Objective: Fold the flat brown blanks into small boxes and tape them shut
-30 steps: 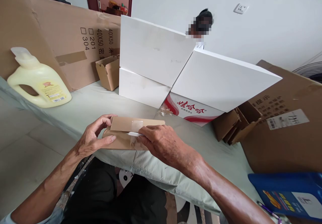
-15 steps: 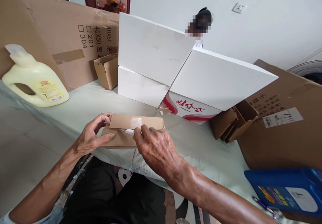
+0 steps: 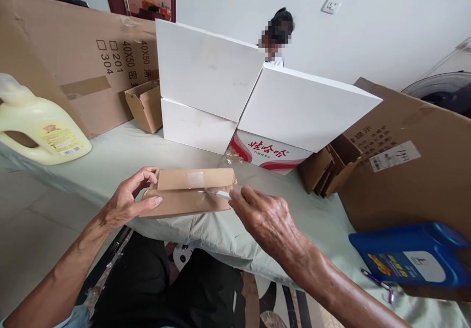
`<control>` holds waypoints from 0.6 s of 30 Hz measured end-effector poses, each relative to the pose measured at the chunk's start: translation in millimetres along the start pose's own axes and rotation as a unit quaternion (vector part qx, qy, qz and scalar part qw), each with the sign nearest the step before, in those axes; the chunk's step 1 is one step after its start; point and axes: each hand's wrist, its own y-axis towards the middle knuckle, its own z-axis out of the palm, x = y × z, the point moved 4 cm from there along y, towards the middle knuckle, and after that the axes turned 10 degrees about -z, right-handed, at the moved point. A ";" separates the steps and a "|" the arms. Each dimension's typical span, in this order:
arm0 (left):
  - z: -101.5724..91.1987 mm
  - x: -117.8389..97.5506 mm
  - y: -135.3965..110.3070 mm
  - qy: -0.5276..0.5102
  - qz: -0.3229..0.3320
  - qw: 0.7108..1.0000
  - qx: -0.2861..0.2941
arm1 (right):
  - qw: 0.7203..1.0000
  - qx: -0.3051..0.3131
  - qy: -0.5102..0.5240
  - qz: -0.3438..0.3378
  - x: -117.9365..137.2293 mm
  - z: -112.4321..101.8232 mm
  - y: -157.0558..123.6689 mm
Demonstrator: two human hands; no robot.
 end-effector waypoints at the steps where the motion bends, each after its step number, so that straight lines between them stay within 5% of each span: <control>1: -2.6 0.1 -0.1 0.014 0.000 1.000 -0.013 | 1.000 0.000 -0.011 0.019 -9.3 -0.6 -9.8; 6: -9.9 -3.1 -3.0 0.077 0.023 0.997 -0.008 | 0.988 -0.021 -0.018 0.151 -53.5 30.0 -81.4; 13: -8.7 -14.8 -2.7 0.191 0.108 0.974 0.052 | 0.958 -0.008 0.107 0.265 -23.2 165.6 -170.8; 15: -10.7 -16.2 -1.9 0.211 0.112 0.969 0.061 | 0.953 -0.035 0.126 0.272 -14.5 176.9 -169.1; 18: -12.7 -19.7 -2.8 0.225 0.119 0.965 0.064 | 0.945 -0.143 0.156 0.248 -7.2 151.2 -137.0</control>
